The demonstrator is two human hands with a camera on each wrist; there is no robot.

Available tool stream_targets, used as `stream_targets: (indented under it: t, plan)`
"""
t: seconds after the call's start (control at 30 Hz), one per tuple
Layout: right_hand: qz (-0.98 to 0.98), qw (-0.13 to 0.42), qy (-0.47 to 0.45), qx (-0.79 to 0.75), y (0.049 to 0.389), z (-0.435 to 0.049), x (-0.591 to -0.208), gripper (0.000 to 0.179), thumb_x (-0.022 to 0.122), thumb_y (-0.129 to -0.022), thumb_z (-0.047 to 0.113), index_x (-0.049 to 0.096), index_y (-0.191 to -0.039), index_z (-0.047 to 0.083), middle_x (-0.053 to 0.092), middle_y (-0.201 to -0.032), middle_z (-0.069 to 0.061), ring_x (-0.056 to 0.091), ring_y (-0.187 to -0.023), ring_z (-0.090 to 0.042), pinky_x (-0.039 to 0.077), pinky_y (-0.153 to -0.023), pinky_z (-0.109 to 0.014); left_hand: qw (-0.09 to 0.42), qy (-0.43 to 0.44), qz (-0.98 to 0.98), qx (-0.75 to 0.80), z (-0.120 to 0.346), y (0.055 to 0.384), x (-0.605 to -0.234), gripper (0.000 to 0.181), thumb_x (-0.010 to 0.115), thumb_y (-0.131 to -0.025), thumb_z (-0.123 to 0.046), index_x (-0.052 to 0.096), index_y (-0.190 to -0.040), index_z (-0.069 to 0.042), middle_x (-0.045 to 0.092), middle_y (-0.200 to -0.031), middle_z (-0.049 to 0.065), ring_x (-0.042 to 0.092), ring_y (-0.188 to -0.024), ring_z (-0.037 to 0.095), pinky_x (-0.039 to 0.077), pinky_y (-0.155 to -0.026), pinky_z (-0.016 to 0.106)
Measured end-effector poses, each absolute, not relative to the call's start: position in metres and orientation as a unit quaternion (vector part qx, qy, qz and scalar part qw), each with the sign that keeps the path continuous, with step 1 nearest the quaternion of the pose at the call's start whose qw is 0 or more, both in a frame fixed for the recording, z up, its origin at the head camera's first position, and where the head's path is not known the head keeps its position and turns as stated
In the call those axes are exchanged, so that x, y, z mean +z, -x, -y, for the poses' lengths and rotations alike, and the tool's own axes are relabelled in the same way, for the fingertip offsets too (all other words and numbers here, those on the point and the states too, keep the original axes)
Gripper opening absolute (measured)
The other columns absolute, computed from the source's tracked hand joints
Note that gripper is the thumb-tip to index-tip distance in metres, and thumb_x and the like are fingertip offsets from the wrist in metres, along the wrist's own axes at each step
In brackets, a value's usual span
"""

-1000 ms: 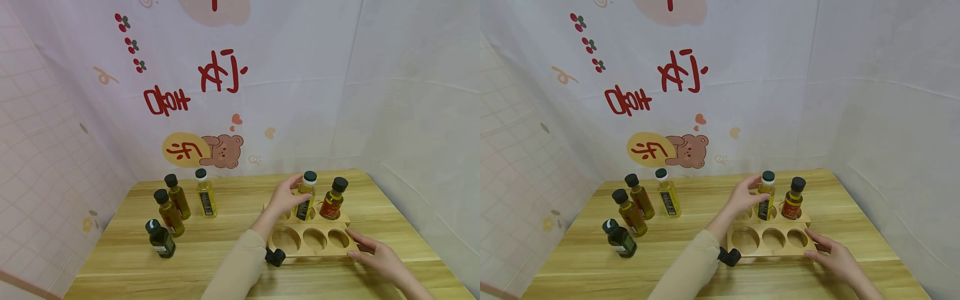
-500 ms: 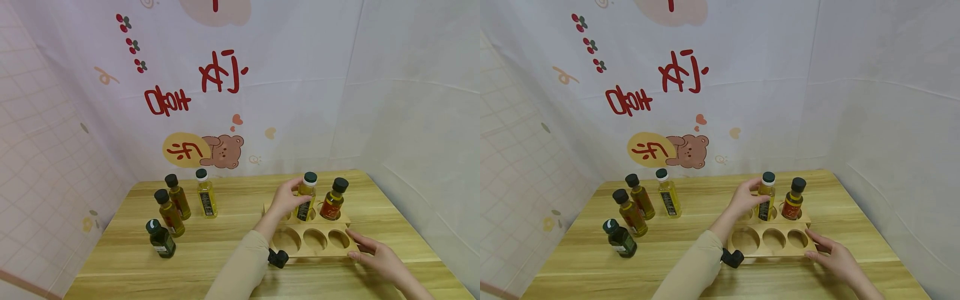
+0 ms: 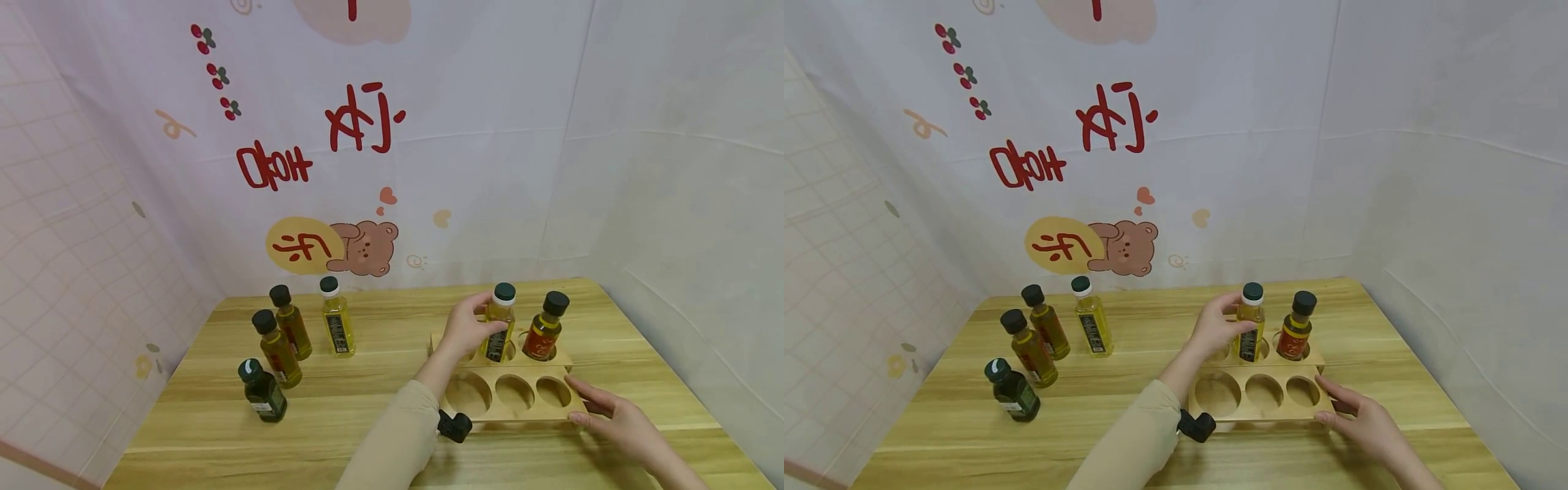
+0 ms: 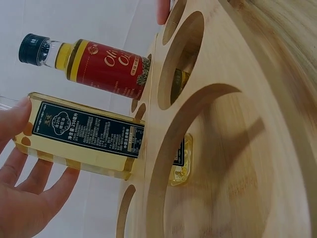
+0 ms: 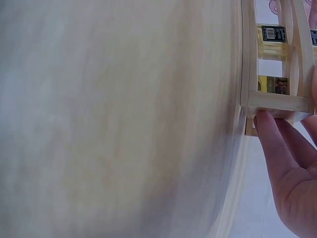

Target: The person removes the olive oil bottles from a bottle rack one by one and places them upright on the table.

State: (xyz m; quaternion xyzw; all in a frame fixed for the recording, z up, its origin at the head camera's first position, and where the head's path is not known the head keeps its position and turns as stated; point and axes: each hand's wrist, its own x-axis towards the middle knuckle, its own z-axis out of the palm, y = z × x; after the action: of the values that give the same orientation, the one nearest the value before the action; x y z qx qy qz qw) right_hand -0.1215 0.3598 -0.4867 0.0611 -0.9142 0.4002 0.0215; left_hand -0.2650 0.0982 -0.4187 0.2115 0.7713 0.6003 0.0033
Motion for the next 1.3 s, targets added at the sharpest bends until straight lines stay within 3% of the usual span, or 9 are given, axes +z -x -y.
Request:
stream_targets:
  t: [0.33, 0.77, 1.13, 1.3]
  plan:
    - [0.914, 0.033, -0.07, 0.398, 0.123, -0.36, -0.488, 0.061, 0.076, -0.088, 0.024, 0.054, -0.142, 0.003, 0.052, -0.135, -0.011, 0.055, -0.103, 0.008, 0.054, -0.08, -0.02, -0.015, -0.219, -0.751, 0.623, -0.094, 0.262, -0.414, 0.048, 0.081, -0.081, -0.003, 0.068, -0.126, -0.011, 0.065, -0.123, 0.002, 0.062, -0.11, 0.017, 0.053, -0.082, 0.022]
    - [0.911, 0.006, -0.053, 0.408, 0.122, -0.359, -0.486, 0.065, 0.075, -0.089, 0.026, 0.05, -0.143, 0.0, 0.049, -0.139, -0.024, 0.052, -0.102, 0.011, 0.053, -0.079, -0.018, -0.055, -0.276, -0.716, 0.639, -0.082, 0.254, -0.381, 0.05, 0.081, -0.082, -0.003, 0.067, -0.129, -0.011, 0.063, -0.124, 0.002, 0.06, -0.108, 0.01, 0.053, -0.087, 0.027]
    - [0.909, -0.016, -0.044, 0.414, 0.121, -0.361, -0.487, 0.066, 0.073, -0.091, 0.027, 0.047, -0.146, 0.001, 0.046, -0.142, -0.024, 0.051, -0.103, 0.012, 0.053, -0.08, -0.019, -0.063, -0.287, -0.707, 0.643, -0.059, 0.246, -0.368, 0.051, 0.079, -0.083, -0.003, 0.064, -0.132, -0.008, 0.063, -0.126, 0.007, 0.061, -0.113, 0.022, 0.053, -0.089, 0.028]
    - [0.909, -0.012, -0.044, 0.415, 0.121, -0.36, -0.487, 0.066, 0.074, -0.09, 0.027, 0.048, -0.145, 0.001, 0.047, -0.141, -0.025, 0.051, -0.103, 0.012, 0.053, -0.08, -0.018, -0.062, -0.274, -0.726, 0.627, -0.046, 0.245, -0.367, 0.049, 0.079, -0.083, -0.004, 0.066, -0.13, -0.01, 0.063, -0.125, 0.004, 0.061, -0.113, 0.02, 0.053, -0.09, 0.03]
